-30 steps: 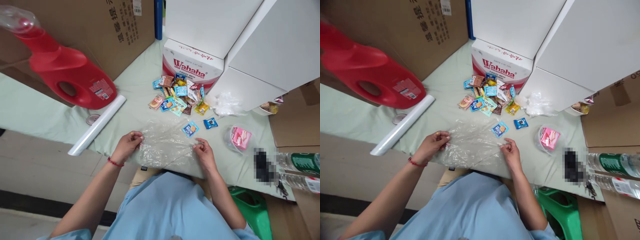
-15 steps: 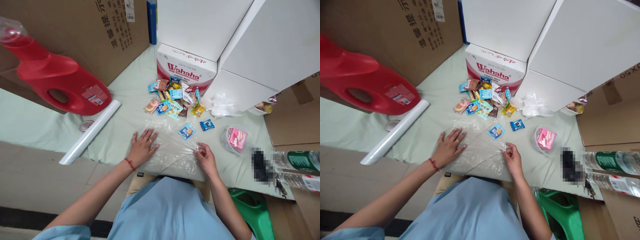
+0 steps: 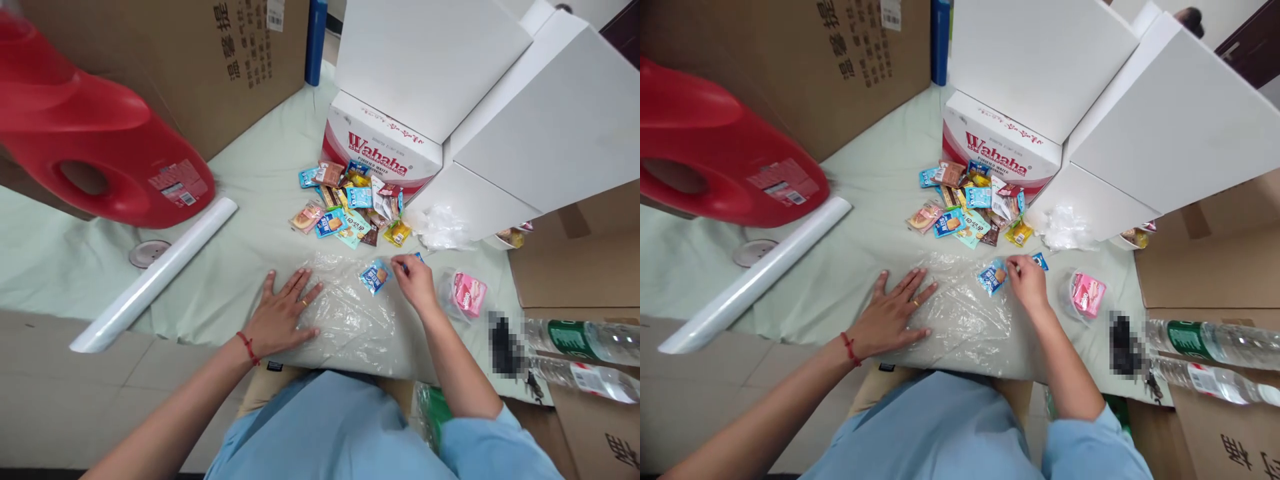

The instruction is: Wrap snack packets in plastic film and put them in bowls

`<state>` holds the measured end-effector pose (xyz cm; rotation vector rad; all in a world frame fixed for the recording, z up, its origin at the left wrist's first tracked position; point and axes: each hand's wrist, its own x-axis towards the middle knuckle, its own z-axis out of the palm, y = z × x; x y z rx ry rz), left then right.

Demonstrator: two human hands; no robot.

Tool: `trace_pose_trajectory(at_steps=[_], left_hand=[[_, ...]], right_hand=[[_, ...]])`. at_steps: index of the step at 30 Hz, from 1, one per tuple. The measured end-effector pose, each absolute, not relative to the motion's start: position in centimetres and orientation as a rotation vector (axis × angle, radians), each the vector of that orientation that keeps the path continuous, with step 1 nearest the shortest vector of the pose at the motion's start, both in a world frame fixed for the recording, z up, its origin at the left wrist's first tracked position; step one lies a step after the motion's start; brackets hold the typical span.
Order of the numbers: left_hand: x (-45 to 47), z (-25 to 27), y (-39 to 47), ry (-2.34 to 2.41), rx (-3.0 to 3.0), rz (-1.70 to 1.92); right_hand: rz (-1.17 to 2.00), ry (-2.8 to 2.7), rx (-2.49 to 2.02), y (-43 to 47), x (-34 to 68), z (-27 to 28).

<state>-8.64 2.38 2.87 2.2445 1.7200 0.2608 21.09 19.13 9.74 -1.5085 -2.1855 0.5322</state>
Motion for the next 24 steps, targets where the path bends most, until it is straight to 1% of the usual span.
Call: trace_pose_trajectory(at_steps=[4,6,9,12,15,19,21,24], left_hand=[[-8.9,2.5,2.3,1.706,2.244,0.283],[-8.9,2.3,2.3,1.706,2.242,0.313],[-8.9,2.2,2.3,1.71,2.237,0.353],[-8.9,2.4,2.3,1.69,2.218,0.358],[-8.9,2.6,2.4,1.668,2.202,0.345],[-8.8,2.7,2.5,1.672,2.191,0.312],[-8.8,2.7,2.5,1.676,2.183,0.295],[-8.8,2.7,2.6,1.67,2.17,0.288]], right_hand=[[0.093,-2.339,-1.602,24.6,15.9,9.8],[-0.062,-2.406,-1.612,26.7,14.0,9.7],[-0.18,-2.451,-1.559,29.4,12.7,9.7],[-0.21,-2.328,-1.539,31.3,13.1,10.6],[-0.158,-2.119,-1.457,31.3,14.5,12.6],[0.091,-2.094,-1.227,26.4,16.2,15.5],[0.228,-2.159,-1.128,22.5,16.9,15.6],[0.495,-2.394,-0.929,17.1,18.3,13.5]])
